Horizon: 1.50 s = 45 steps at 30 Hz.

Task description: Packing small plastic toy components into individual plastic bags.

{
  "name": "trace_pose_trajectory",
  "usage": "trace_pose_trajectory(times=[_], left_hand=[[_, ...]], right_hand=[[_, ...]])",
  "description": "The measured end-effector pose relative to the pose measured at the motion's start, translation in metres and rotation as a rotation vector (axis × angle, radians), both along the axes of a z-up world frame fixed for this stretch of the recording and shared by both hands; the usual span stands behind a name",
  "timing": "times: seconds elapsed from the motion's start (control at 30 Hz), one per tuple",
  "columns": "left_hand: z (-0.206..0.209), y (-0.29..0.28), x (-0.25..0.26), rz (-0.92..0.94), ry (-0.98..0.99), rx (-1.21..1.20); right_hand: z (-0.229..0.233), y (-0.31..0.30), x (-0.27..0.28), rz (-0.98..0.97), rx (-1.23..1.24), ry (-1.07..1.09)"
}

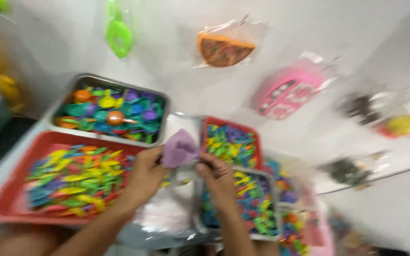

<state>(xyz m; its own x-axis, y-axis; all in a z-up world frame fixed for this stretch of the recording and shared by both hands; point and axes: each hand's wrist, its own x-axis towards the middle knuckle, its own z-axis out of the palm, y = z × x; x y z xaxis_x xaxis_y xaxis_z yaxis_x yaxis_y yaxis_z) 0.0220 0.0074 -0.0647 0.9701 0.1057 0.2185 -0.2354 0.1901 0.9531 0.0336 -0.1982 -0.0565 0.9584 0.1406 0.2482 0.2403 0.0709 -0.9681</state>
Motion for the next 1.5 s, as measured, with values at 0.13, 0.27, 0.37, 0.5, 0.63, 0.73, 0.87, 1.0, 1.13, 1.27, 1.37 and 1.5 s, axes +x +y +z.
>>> trace_pose_trajectory(times=[0.13, 0.27, 0.37, 0.5, 0.63, 0.73, 0.87, 1.0, 1.13, 1.27, 1.37, 1.5], left_hand=[[0.043, -0.008, -0.009, 0.069, 0.297, 0.248], [0.028, -0.010, -0.009, -0.070, 0.091, 0.066], [0.026, -0.017, -0.012, -0.101, 0.041, -0.007], [0.033, -0.008, -0.014, -0.063, 0.233, 0.025], [-0.036, 0.011, 0.017, 0.078, 0.219, 0.137], [-0.038, 0.015, 0.012, 0.088, 0.377, -0.142], [-0.005, 0.012, -0.001, 0.036, 0.191, -0.257], [0.030, 0.005, -0.011, -0.311, 0.040, -0.076], [0.051, -0.011, -0.019, -0.351, 0.065, -0.033], [0.060, -0.013, -0.021, -0.177, 0.093, 0.132], [0.062, -0.015, -0.018, -0.126, 0.119, 0.127], [0.038, -0.017, -0.013, -0.001, 0.092, 0.158]], right_hand=[[0.042, 0.006, -0.008, 0.038, 0.047, 0.129], [0.014, -0.009, 0.003, 0.093, 0.141, 0.214], [0.000, -0.013, 0.007, 0.075, 0.244, 0.343], [-0.034, -0.011, 0.026, 0.019, 0.362, 0.528], [-0.061, -0.012, 0.056, 0.079, 0.474, 0.525], [0.002, -0.012, 0.016, -0.046, 0.419, 0.525], [0.049, -0.012, -0.001, 0.000, -0.003, 0.227], [0.062, -0.011, -0.002, 0.176, -0.008, 0.008], [0.053, -0.007, -0.005, 0.138, 0.098, 0.084], [0.048, 0.001, -0.008, -0.009, 0.010, 0.044], [0.052, 0.006, -0.009, -0.002, 0.009, -0.014], [0.049, 0.015, -0.016, 0.060, 0.004, 0.026]])
